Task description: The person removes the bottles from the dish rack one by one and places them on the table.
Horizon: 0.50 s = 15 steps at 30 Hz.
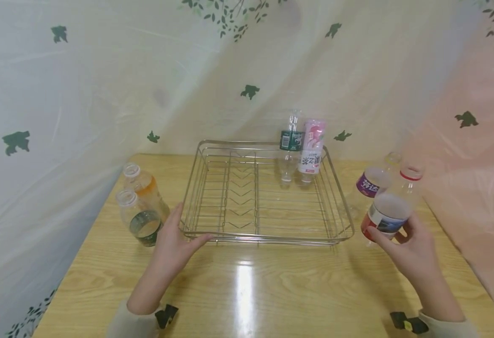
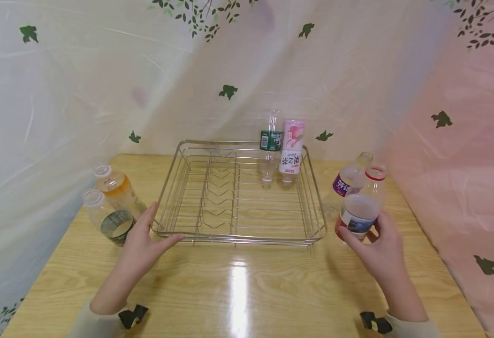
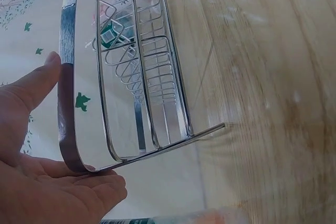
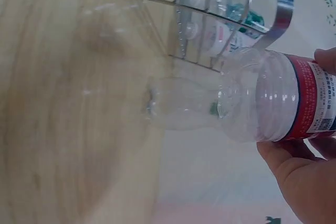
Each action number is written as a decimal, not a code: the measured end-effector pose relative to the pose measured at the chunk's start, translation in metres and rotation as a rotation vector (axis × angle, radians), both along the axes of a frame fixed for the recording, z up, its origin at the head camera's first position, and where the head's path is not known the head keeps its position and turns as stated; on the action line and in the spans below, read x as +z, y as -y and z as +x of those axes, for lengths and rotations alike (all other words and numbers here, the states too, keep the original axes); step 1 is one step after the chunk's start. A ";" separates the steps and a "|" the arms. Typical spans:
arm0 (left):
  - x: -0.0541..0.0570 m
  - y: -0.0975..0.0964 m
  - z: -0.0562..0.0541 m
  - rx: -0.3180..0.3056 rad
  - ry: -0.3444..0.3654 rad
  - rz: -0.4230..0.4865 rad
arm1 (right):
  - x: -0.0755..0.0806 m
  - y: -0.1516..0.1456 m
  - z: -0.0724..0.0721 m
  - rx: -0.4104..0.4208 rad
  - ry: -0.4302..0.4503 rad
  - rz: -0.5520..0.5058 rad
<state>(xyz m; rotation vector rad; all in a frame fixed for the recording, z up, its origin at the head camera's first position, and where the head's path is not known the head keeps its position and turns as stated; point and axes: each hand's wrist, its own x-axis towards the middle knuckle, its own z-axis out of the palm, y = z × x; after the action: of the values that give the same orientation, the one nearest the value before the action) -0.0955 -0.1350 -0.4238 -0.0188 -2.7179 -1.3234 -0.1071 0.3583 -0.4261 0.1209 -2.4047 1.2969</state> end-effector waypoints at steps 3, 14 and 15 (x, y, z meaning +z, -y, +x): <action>-0.001 0.001 0.000 0.000 0.000 0.002 | -0.009 -0.004 -0.002 0.009 0.043 0.017; -0.003 0.002 -0.001 0.014 -0.006 -0.015 | -0.027 -0.014 -0.008 0.046 0.159 0.085; -0.003 0.002 -0.001 0.016 -0.007 -0.015 | -0.028 -0.014 -0.009 0.053 0.157 0.079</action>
<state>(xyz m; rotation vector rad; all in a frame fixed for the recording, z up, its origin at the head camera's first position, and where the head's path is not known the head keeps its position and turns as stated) -0.0966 -0.1370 -0.4266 -0.0033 -2.7167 -1.2958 -0.1164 0.3719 -0.4545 0.1090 -2.6030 1.2778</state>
